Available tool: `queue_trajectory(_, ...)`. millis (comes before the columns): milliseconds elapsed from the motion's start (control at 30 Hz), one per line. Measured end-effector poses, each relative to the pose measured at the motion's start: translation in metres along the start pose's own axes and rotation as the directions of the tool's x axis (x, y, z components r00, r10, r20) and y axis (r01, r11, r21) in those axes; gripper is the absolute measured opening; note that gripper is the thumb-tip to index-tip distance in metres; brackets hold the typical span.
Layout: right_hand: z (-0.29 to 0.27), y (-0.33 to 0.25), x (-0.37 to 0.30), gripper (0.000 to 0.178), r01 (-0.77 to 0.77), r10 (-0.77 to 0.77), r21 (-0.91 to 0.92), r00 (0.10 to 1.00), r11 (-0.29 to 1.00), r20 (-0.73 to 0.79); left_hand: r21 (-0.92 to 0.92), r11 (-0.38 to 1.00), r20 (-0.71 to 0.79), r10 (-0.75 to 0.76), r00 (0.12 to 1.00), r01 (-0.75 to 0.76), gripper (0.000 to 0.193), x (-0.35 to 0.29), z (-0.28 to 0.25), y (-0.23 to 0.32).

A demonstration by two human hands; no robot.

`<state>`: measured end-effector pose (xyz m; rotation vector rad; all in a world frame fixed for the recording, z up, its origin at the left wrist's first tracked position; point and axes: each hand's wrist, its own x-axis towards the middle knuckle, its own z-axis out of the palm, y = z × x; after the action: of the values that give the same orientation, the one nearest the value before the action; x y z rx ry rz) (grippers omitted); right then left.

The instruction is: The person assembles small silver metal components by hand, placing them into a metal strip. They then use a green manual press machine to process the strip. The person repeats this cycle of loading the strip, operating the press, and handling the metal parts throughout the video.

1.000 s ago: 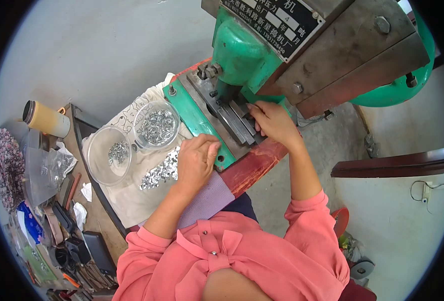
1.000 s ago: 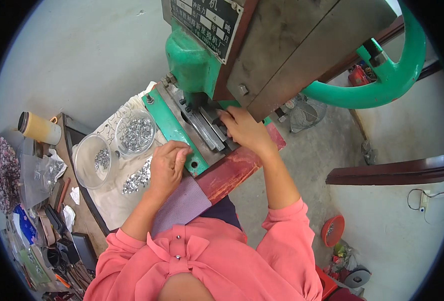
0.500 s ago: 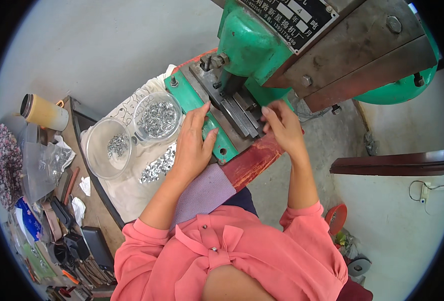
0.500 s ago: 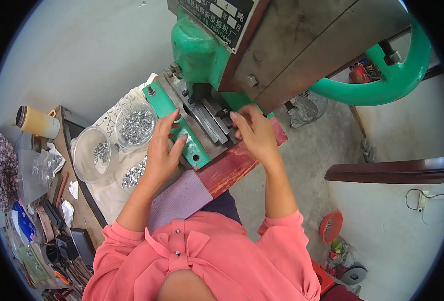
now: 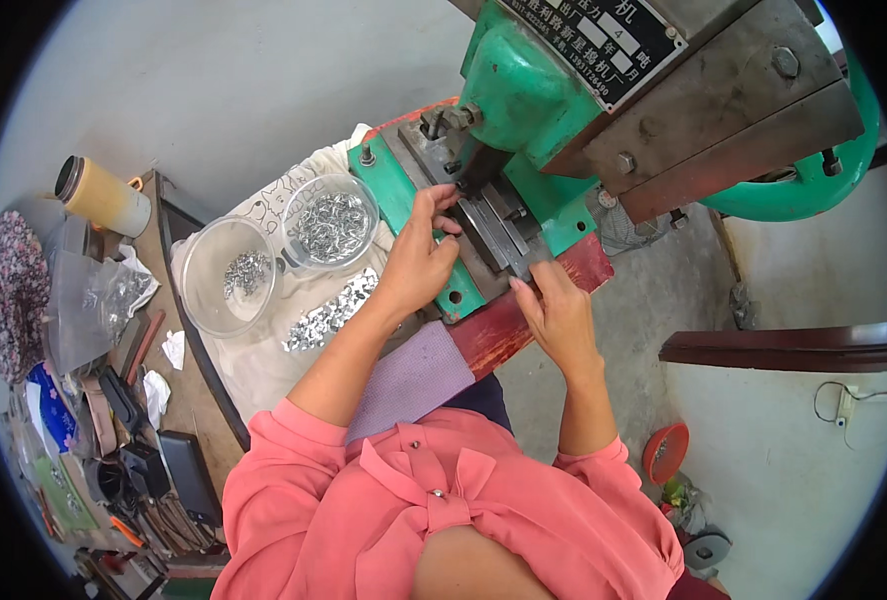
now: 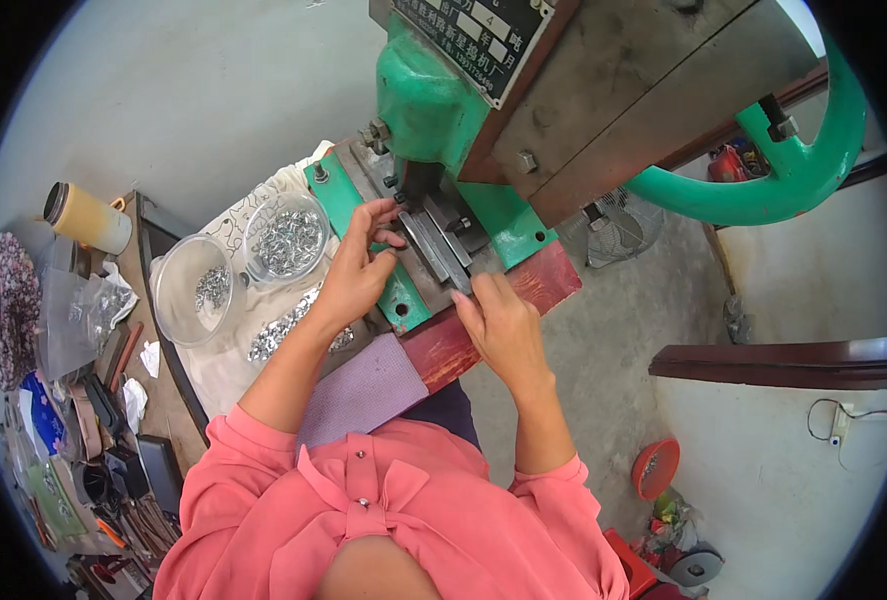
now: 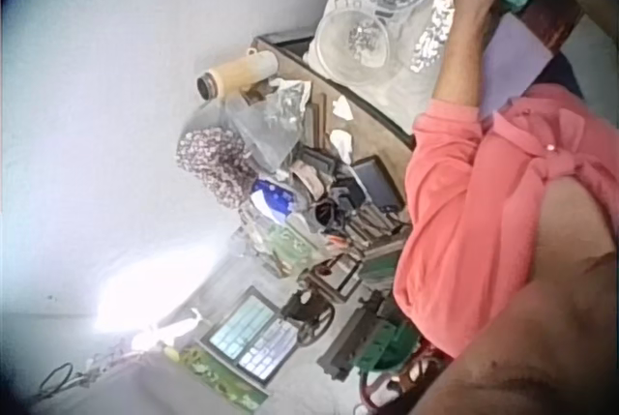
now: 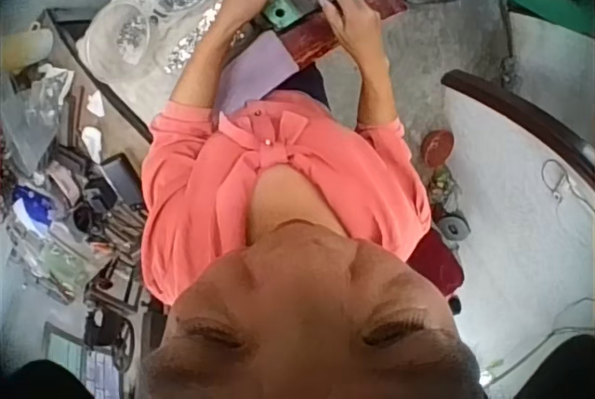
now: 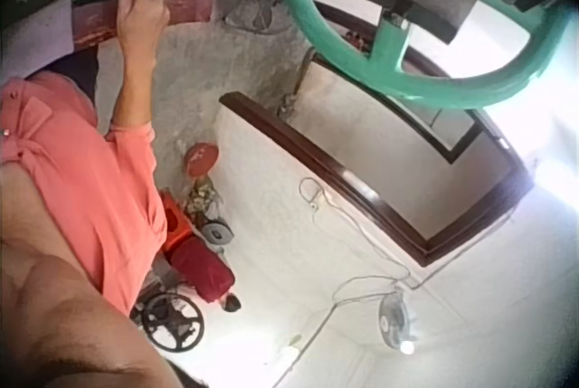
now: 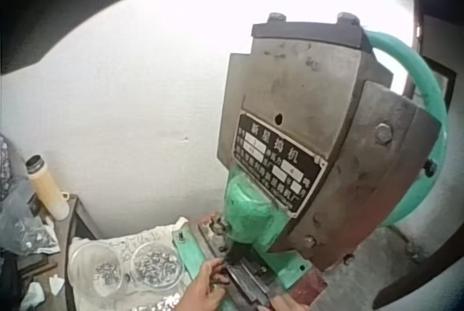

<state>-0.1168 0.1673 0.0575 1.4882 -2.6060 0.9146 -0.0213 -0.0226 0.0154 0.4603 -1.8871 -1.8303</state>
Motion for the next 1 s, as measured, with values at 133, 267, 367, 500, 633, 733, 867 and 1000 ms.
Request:
queue_trajectory(133, 0.007, -0.005, -0.006, 0.020, -0.045, 0.050, 0.086, 0.997, 0.995, -0.061, 0.103, 0.993, -0.076, 0.066, 0.995, -0.059, 0.060, -0.008, 0.002, 0.003)
queue_trajectory(267, 0.018, -0.010, -0.003, 0.024, -0.014, 0.025, 0.084, 0.990, 0.996, -0.140, 0.318, 0.926, -0.124, 0.252, 0.960, -0.202, 0.060, -0.040, 0.008, 0.007)
queue_trajectory(367, 0.028, 0.000, -0.005, 0.024, -0.033, 0.038, 0.039, 0.988, 0.999, -0.151, 0.231, 0.969, 0.025, 0.086, 0.996, -0.090, 0.056, -0.085, 0.004, 0.023)
queue_trajectory(500, 0.030, 0.004, -0.015, 0.020, -0.082, 0.092, 0.067, 0.983, 0.994, -0.161, 0.141, 0.984, 0.434, -0.164, 0.886, 0.113, 0.056, -0.144, -0.021, 0.018)
queue_trajectory(633, 0.024, 0.005, -0.032, 0.016, -0.010, 0.012, 0.009, 0.968, 1.000, -0.252, 0.055, 0.988, 0.693, -0.140, 0.707, 0.141, 0.058, -0.210, -0.051, 0.002)
queue_trajectory(733, 0.011, 0.004, -0.056, 0.016, -0.100, 0.130, 0.124, 0.957, 0.987, -0.258, -0.039, 0.990, 0.642, -0.078, 0.763, 0.134, 0.054, -0.266, -0.054, -0.034)
queue_trajectory(867, 0.002, 0.005, -0.081, 0.019, -0.136, 0.222, 0.405, 0.959, 0.904, -0.174, -0.153, 0.978, 0.593, -0.025, 0.805, 0.144, 0.051, -0.272, -0.057, -0.007)
queue_trajectory(1000, 0.014, -0.029, -0.092, 0.017, -0.159, 0.177, 0.536, 0.984, 0.829, 0.018, -0.231, 0.969, 0.438, 0.022, 0.899, 0.089, 0.043, -0.280, -0.041, -0.016)
